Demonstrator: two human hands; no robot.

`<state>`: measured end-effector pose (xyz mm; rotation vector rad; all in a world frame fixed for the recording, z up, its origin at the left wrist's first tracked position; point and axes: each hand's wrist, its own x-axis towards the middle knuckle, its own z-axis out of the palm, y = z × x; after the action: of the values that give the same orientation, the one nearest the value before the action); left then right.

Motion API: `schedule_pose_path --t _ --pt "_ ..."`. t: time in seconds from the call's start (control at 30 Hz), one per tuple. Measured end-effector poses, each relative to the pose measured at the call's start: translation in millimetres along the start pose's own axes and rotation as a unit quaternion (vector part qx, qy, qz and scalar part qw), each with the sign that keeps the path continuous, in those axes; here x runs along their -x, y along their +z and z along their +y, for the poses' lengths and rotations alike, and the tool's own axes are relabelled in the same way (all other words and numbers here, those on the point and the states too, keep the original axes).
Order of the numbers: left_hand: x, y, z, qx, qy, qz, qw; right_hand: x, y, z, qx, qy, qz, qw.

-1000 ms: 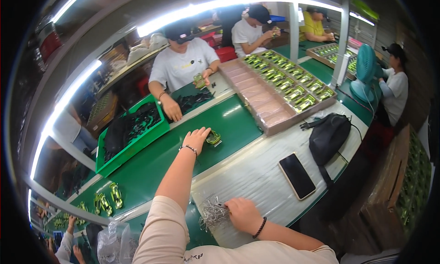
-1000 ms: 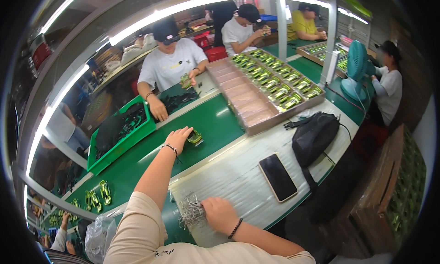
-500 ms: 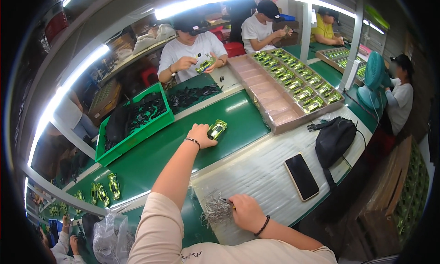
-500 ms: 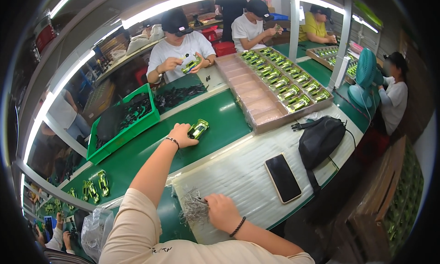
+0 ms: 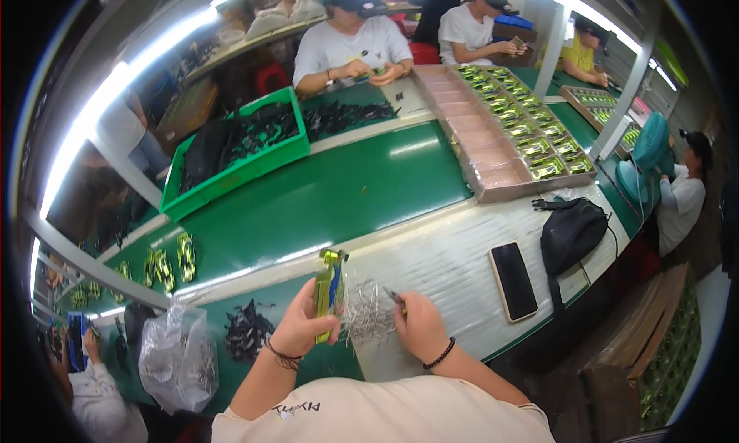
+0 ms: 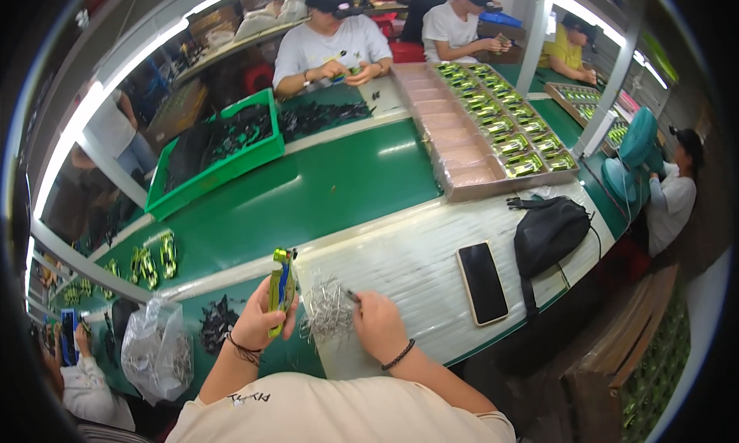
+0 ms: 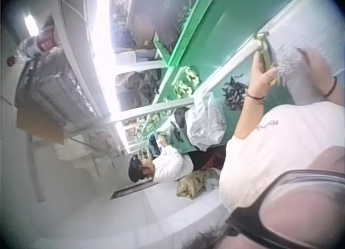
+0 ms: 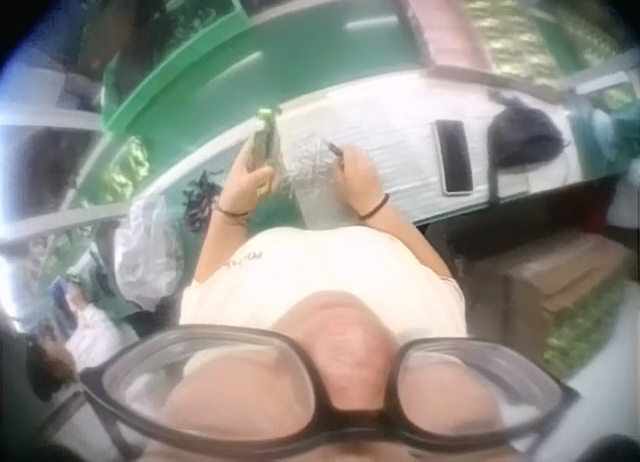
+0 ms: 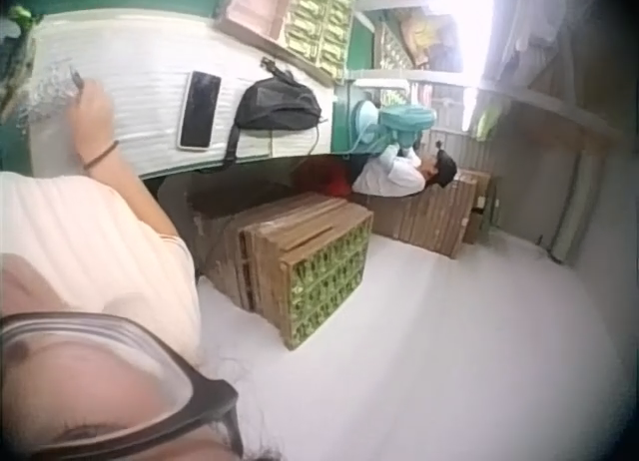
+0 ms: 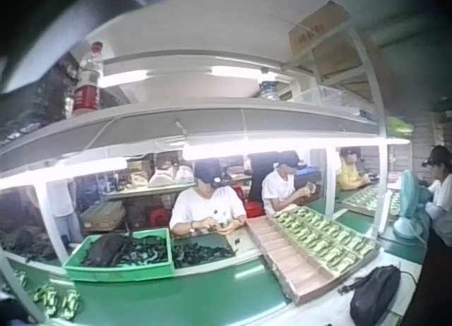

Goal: The person assembles small plastic toy cars by fitting plastic chassis, metal axles, and black gears into toy car shells using pliers.

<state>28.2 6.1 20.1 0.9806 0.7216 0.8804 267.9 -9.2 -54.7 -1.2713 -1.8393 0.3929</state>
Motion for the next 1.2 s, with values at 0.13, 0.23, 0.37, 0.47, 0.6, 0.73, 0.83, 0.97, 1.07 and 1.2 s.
schedule_pose_path --t 0.13,0.23,0.37,0.47,0.6,0.73,0.83,0.97,1.07,1.2 --pt "36 -7 -23 0.057 0.01 0.064 0.996 0 5 -6 0.002 0.036 0.047 0.998" --pt "47 -17 -38 0.139 0.012 0.062 0.988 -2 3 -17 -0.026 0.109 0.059 0.992" --pt "52 -28 -41 0.251 -0.014 0.012 0.968 -10 3 -36 -0.138 0.215 0.052 0.965" --pt "53 -23 -38 0.169 0.002 0.08 0.982 -20 9 -64 -0.224 0.215 0.006 0.951" --pt "50 -19 -40 0.091 0.068 0.111 0.987 -27 12 -102 -0.182 0.035 -0.133 0.974" --pt "46 -23 -41 0.085 0.096 0.098 0.987 -28 27 -110 -0.106 -0.045 -0.188 0.975" --pt "46 -26 -44 0.074 0.107 0.104 0.986 -25 35 -109 -0.138 0.019 -0.187 0.972" --pt "51 -23 -47 0.055 0.13 0.101 0.985 -17 36 -110 -0.158 -0.001 -0.171 0.973" --pt "53 -21 -45 0.082 0.121 0.102 0.984 -10 38 -107 -0.169 -0.011 -0.143 0.975" --pt "54 -23 -44 0.133 0.123 0.065 0.981 -5 40 -105 -0.208 -0.011 -0.103 0.973"
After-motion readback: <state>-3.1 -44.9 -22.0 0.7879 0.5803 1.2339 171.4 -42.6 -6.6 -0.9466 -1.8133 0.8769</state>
